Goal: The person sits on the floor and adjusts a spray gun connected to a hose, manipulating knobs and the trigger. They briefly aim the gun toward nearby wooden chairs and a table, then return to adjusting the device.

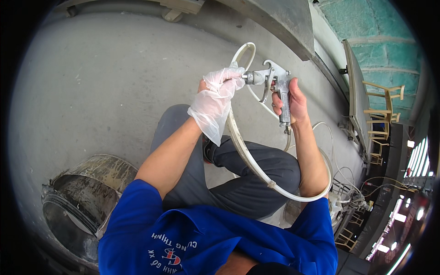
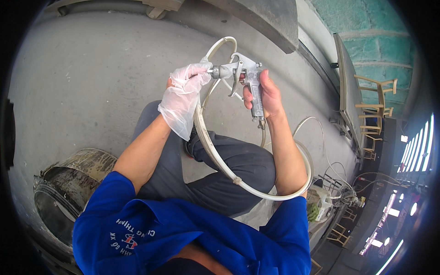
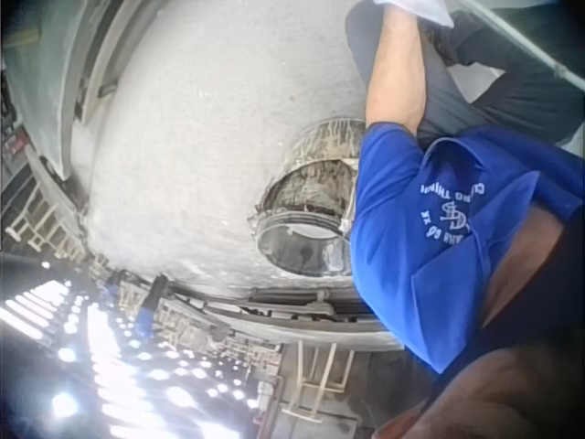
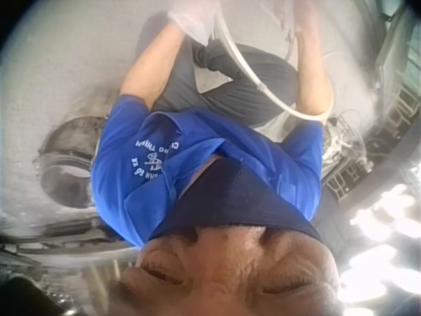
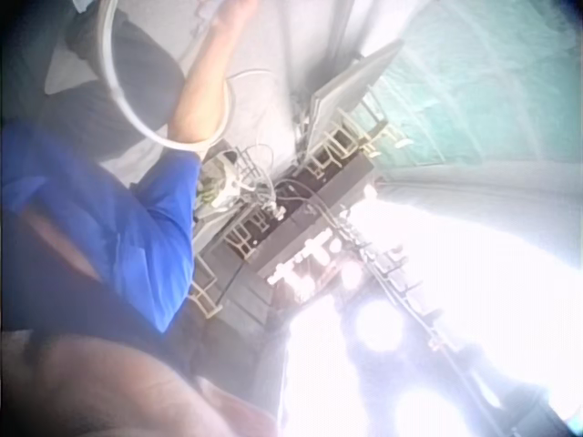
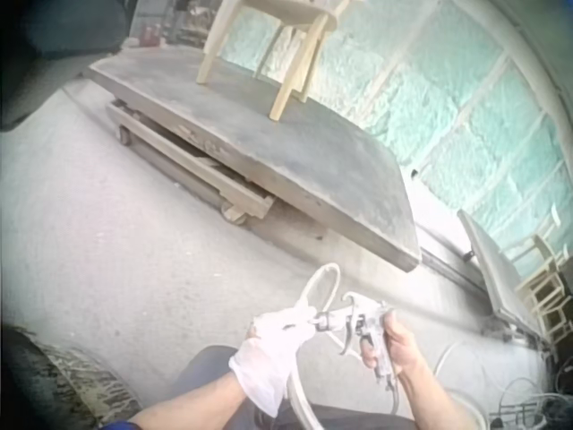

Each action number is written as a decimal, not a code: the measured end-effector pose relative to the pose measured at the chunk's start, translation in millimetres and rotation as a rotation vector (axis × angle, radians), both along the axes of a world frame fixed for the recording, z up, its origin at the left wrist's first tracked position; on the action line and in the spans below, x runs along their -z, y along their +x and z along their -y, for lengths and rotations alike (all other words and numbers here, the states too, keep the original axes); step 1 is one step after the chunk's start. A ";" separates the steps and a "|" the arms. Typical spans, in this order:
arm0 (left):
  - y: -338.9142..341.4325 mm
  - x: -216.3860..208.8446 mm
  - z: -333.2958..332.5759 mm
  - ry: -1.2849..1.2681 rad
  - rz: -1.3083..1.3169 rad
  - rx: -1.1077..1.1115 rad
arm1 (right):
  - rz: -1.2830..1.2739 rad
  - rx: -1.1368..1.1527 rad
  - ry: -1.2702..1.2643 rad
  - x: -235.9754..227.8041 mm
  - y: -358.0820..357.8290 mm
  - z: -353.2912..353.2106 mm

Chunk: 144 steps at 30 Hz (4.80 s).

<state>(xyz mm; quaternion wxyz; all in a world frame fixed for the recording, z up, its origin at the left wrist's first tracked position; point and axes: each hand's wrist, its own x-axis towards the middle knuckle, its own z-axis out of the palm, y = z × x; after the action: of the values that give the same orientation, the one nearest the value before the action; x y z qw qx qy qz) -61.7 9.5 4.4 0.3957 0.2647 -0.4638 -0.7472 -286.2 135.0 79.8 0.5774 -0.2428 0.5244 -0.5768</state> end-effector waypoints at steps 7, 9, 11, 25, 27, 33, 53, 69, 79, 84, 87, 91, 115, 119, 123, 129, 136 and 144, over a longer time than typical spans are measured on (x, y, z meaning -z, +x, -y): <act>8.9 12.3 6.0 -0.119 -0.124 0.093 | -0.002 -0.037 -0.015 6.0 -1.7 0.6; 12.4 12.6 7.6 -0.138 -0.082 0.130 | 0.010 0.000 -0.020 7.3 -0.5 0.1; 13.4 11.2 5.5 -0.079 -0.060 0.103 | 0.016 0.030 -0.027 8.3 -0.8 -0.8; 9.0 -7.2 0.8 0.023 -0.115 0.019 | 0.097 -0.058 -0.076 9.3 -11.3 -3.8; 9.1 -7.9 1.1 -0.005 -0.127 0.025 | 0.075 -0.044 -0.046 6.8 -8.0 -3.2; 10.4 -2.6 3.1 -0.105 -0.004 0.017 | 0.022 -0.053 -0.011 2.8 -3.7 -1.7; 13.4 -2.1 11.1 -0.507 0.160 -0.042 | -0.044 -0.042 0.028 -1.2 -2.1 -0.4; 11.3 6.6 10.5 -0.203 0.000 0.042 | 0.055 0.003 -0.124 0.3 -15.2 -8.9; 15.2 -2.7 6.9 -0.031 -0.097 0.054 | 0.129 0.026 -0.176 -2.9 -20.5 -12.6; 18.2 -8.5 5.5 -0.164 -0.147 0.044 | 0.145 -0.067 -0.156 -1.8 -19.1 -9.8; 17.0 -8.2 6.3 -0.220 -0.110 0.042 | 0.139 -0.096 -0.122 0.8 -17.2 -8.7; 15.2 -7.0 5.3 -0.236 -0.125 0.041 | 0.156 -0.122 -0.096 2.4 -17.8 -7.2; 10.2 -7.1 7.5 -0.539 0.150 -0.062 | 0.009 -0.157 -0.021 -9.5 -10.5 -2.3; 10.2 -7.2 7.5 -0.500 0.157 -0.033 | 0.046 -0.145 -0.034 -6.3 -13.6 -3.3; 11.0 -4.1 9.5 -0.466 0.110 -0.079 | 0.091 -0.083 -0.043 -3.3 -13.9 -5.8; 13.5 1.3 9.3 -0.299 -0.011 -0.056 | 0.090 -0.023 -0.126 -4.0 -20.2 -9.0; 12.3 -5.7 7.8 -0.040 -0.148 0.056 | 0.120 -0.015 -0.136 -6.4 -26.7 -12.6; 17.3 -14.5 15.0 0.120 -0.257 0.153 | 0.126 -0.082 -0.146 -7.5 -24.4 -9.3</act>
<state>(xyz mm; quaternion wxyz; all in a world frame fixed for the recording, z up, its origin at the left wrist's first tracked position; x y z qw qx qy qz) -44.4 -5.6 18.9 0.3772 0.1540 -0.3825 -0.8293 -310.6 144.4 87.3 0.6130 -0.2689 0.4333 -0.6034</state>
